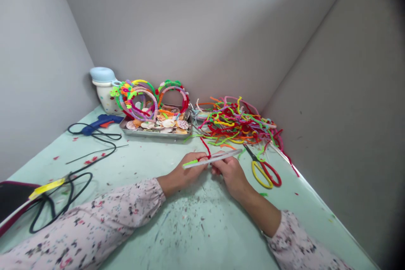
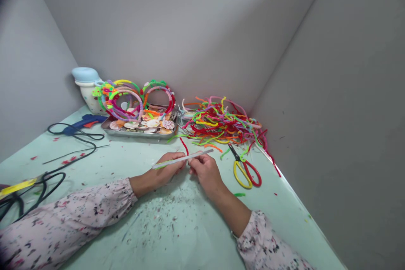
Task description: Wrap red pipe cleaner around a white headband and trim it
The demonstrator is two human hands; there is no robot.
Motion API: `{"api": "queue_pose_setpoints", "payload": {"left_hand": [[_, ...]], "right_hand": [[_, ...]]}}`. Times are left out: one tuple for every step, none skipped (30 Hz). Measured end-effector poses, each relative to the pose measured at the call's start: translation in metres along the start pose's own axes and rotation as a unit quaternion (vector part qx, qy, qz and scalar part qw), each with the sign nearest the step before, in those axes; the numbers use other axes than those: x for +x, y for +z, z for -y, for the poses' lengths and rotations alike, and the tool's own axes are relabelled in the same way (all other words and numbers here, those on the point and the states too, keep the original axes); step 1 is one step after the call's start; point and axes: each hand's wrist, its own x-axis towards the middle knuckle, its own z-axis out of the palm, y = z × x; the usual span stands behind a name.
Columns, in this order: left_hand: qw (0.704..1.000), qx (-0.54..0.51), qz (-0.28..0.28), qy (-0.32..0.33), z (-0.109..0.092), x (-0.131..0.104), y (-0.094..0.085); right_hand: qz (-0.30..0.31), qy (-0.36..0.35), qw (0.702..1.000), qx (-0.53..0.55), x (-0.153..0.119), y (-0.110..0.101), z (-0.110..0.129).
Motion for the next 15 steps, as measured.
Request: {"api": "queue_pose_setpoints", "payload": {"left_hand": [[1.0,0.002,-0.004,-0.011,0.002,0.0004,0.0009],[1.0,0.005,-0.011,-0.017,0.0039,0.0008,0.0017],[1.0,0.007,-0.012,-0.021,0.0056,0.0012,0.0023],[1.0,0.007,-0.011,-0.022,0.007,0.0016,0.0028],[1.0,0.007,-0.011,-0.021,0.0079,0.0018,0.0031],[1.0,0.004,-0.009,-0.021,0.0083,0.002,0.0033],[1.0,0.001,-0.008,-0.021,0.0083,0.0022,0.0033],[1.0,-0.001,-0.008,-0.02,0.0078,0.0023,0.0033],[1.0,-0.004,-0.008,-0.019,0.007,0.0023,0.003],[1.0,-0.005,-0.005,-0.016,0.0059,0.0022,0.0027],[1.0,-0.006,0.001,-0.012,0.0046,0.002,0.0022],[1.0,-0.007,0.006,-0.008,0.0033,0.0018,0.0016],[1.0,-0.009,0.011,-0.004,0.0021,0.0016,0.0011],[1.0,-0.013,0.014,-0.001,0.0011,0.0013,0.0006],[1.0,-0.017,0.016,0.001,0.0004,0.0011,0.0003]], "right_hand": [[0.001,-0.002,1.0,-0.003,-0.0001,-0.0004,0.0001],[0.001,-0.003,1.0,-0.005,-0.0002,-0.0007,0.0003],[0.0,-0.003,1.0,-0.009,-0.0002,-0.0009,0.0006],[-0.001,-0.005,1.0,-0.012,-0.0002,-0.0009,0.0009],[-0.001,-0.006,1.0,-0.016,-0.0002,-0.0009,0.0012],[-0.002,-0.007,1.0,-0.018,-0.0001,-0.0009,0.0016],[-0.002,-0.008,1.0,-0.019,0.0,-0.0008,0.0019],[-0.001,-0.009,1.0,-0.019,0.0002,-0.0007,0.0021],[0.001,-0.009,1.0,-0.018,0.0003,-0.0007,0.0023],[0.004,-0.007,1.0,-0.015,0.0005,-0.0008,0.0023],[0.007,-0.006,1.0,-0.011,0.0006,-0.0009,0.0022],[0.011,-0.003,1.0,-0.004,0.0006,-0.001,0.0021],[0.016,-0.001,1.0,0.004,0.0007,-0.0011,0.0018],[0.019,0.001,1.0,0.014,0.0008,-0.0012,0.0014],[0.021,0.002,1.0,0.023,0.0008,-0.0013,0.001]]}}
